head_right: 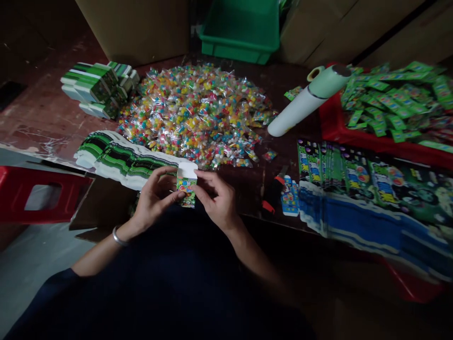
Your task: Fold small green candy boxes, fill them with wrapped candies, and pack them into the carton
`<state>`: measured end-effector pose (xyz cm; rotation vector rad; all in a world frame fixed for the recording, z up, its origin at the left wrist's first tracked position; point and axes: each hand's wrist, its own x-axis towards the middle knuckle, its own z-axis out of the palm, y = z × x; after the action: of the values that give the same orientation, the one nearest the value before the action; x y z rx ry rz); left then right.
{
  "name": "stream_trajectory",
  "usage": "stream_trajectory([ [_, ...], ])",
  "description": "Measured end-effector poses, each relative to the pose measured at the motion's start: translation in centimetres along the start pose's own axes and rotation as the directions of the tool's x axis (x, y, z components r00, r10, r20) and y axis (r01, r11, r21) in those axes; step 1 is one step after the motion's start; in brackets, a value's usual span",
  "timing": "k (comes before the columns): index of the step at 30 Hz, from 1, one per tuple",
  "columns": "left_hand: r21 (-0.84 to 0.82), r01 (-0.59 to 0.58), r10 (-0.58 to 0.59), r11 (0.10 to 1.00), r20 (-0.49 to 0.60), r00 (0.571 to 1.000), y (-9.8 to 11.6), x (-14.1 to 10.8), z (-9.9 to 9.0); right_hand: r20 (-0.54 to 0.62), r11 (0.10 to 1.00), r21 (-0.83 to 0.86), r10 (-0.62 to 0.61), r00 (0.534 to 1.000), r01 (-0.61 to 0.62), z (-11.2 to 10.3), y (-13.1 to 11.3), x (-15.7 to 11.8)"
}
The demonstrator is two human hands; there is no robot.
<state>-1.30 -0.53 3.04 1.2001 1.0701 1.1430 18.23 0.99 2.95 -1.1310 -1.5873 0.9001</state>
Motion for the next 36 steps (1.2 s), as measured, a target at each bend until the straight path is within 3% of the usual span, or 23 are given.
stream_trajectory([
  [7,-0.063,0.107,-0.095,0.992,0.170,0.981,0.3,-0.1,0.0,-0.056,0.997,-0.017,-0.073,0.996,0.072,1.3,0.8,-0.7],
  [12,-0.101,0.092,-0.083,0.991,0.095,0.992,0.0,-0.2,0.0,-0.114,0.985,0.174,0.018,0.993,0.002,1.7,0.0,-0.1],
  [17,0.032,0.024,-0.026,0.999,0.072,0.997,-0.2,-0.5,-0.2,0.062,0.968,0.196,0.145,0.988,-0.154,1.0,-0.6,0.9],
  [22,0.144,-0.043,0.028,0.989,0.106,0.994,0.1,-0.6,-0.6,0.125,0.955,0.163,0.229,0.965,-0.248,0.0,-0.2,2.1],
  [26,0.123,0.038,-0.054,0.992,0.133,0.990,0.3,-0.8,-0.8,0.128,0.970,0.135,0.186,0.974,-0.203,0.1,-0.2,2.2],
  [31,0.069,0.089,-0.097,0.994,0.128,0.987,0.4,-1.1,-0.7,0.079,0.998,0.059,0.001,0.997,-0.006,0.5,-0.8,0.9],
  [33,0.112,0.097,-0.113,0.989,0.147,0.983,0.9,-1.1,-1.6,0.126,0.999,0.051,-0.017,0.992,0.010,0.6,-0.4,0.3],
  [36,0.384,0.044,-0.160,0.922,0.277,0.947,2.2,-1.4,-5.1,0.187,0.999,0.009,-0.042,0.981,0.041,0.7,1.3,-0.2],
])
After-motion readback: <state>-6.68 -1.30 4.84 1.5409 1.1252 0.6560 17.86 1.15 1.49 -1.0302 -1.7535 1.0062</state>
